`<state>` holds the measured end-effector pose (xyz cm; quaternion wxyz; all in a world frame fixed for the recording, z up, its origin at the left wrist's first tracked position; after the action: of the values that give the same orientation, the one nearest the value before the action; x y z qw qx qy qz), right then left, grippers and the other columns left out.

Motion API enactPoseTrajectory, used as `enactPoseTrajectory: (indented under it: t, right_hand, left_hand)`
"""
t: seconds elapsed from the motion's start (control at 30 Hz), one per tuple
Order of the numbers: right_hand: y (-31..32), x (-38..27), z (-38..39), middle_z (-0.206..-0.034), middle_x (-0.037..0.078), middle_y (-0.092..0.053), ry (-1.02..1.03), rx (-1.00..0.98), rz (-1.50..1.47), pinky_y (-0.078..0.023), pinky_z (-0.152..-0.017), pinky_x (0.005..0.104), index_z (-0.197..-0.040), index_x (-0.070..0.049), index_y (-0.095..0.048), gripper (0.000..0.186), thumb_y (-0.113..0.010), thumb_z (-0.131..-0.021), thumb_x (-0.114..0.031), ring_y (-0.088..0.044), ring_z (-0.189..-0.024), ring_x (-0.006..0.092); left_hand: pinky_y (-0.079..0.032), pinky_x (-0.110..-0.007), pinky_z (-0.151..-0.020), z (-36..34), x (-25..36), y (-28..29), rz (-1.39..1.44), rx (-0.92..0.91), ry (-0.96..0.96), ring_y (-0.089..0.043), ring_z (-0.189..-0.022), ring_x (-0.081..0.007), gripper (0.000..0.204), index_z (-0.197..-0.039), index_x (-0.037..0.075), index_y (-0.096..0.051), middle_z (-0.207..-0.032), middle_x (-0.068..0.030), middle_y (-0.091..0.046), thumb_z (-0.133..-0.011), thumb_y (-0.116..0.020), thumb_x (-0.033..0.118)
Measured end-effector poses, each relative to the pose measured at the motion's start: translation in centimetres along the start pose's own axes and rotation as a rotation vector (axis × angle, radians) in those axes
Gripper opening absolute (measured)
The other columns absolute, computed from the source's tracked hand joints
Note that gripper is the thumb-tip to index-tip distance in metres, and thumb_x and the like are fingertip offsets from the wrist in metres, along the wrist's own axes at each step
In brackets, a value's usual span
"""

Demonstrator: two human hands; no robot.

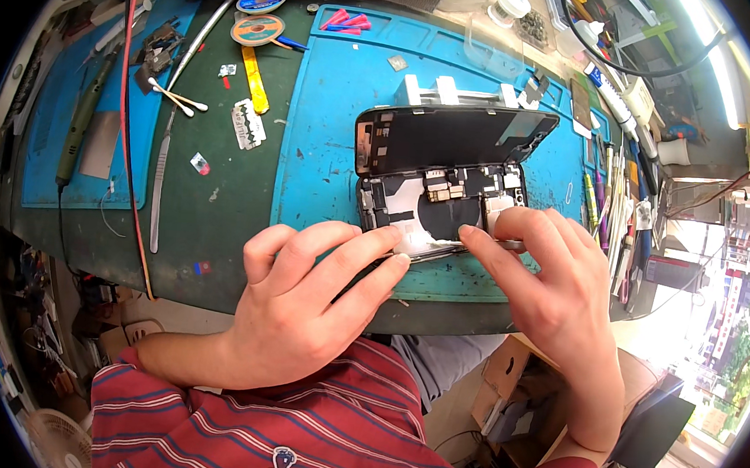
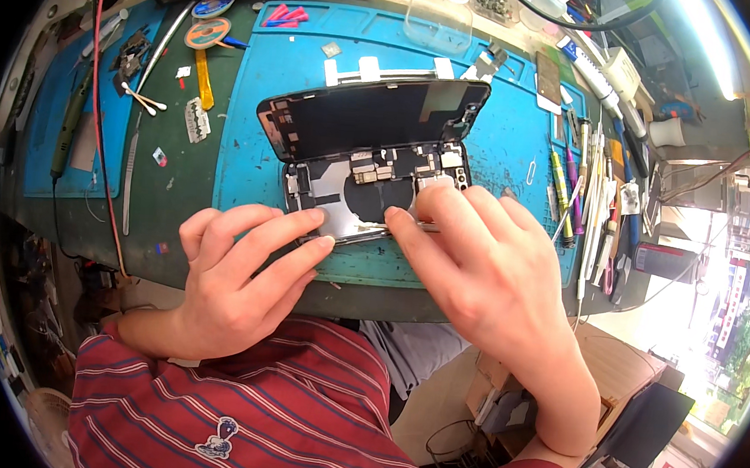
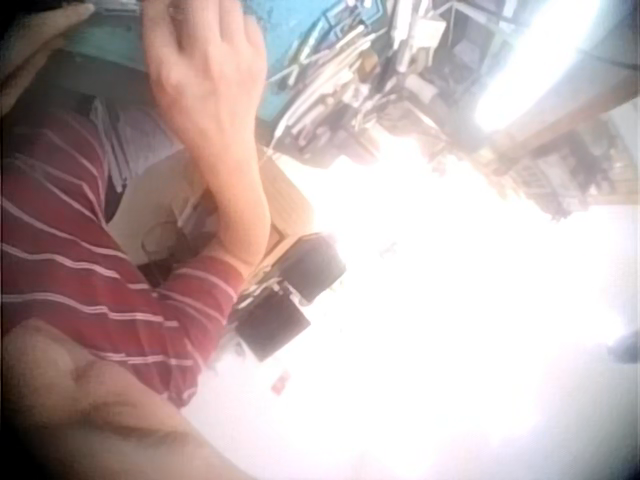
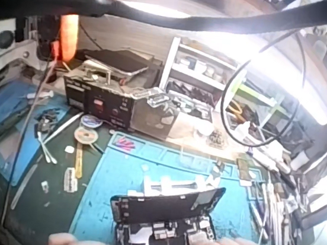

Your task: The person works on a disassembled smartphone placed on a blue mat, using a metal spudger to pry and lift internal components and adhesive. They repeatedly lift and reposition parts inside the phone chassis while holding the device steady with the other hand.

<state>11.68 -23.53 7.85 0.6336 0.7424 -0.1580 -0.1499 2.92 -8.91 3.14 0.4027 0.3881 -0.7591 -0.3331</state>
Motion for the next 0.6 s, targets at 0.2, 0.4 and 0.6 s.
enactPoseTrajectory:
  t: [0.2,0.4,0.6]
  right_hand:
    - [-0.24,-0.46,-0.19,-0.103,0.001,-0.063,0.035,-0.077,0.052,-0.056,-0.067,0.0314,-0.115,-0.006,-0.079,0.035,-0.076,-0.081,-0.012,-0.066,-0.089,0.0169]
    - [-0.28,-0.54,-0.22,-0.101,0.0,-0.064,0.005,-0.072,-0.055,-0.055,-0.063,0.0297,-0.114,-0.006,-0.078,0.033,-0.077,-0.082,-0.012,-0.067,-0.089,0.0153]
    - [0.49,-0.98,-0.87,-0.101,0.001,-0.063,0.045,-0.146,0.072,-0.057,-0.065,0.031,-0.112,-0.006,-0.077,0.029,-0.076,-0.084,-0.011,-0.07,-0.093,0.0157]
  left_hand:
    - [-0.037,-0.041,-0.099,0.02,-0.04,0.1,0.0,0.002,-0.001,-0.065,-0.115,-0.0207,0.046,-0.124,0.014,-0.083,-0.14,-0.0001,-0.076,-0.078,-0.087,0.011]
    - [-0.037,-0.04,-0.099,0.03,-0.05,0.08,0.004,0.01,-0.003,-0.065,-0.114,-0.0206,0.045,-0.124,0.013,-0.083,-0.14,0.0,-0.076,-0.079,-0.087,0.011]
    - [-0.037,-0.04,-0.098,0.17,-0.11,0.06,0.002,0.017,-0.006,-0.065,-0.114,-0.0205,0.045,-0.124,0.013,-0.083,-0.139,0.0,-0.076,-0.079,-0.087,0.01]
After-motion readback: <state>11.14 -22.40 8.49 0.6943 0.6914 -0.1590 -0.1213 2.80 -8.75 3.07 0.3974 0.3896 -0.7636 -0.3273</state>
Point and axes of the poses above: each hand's wrist, its own z-axis away from the middle knuckle, its own y-axis out of the back of the hand, x = y × z, the point moved 9 cm from there along -z, towards the middle knuckle
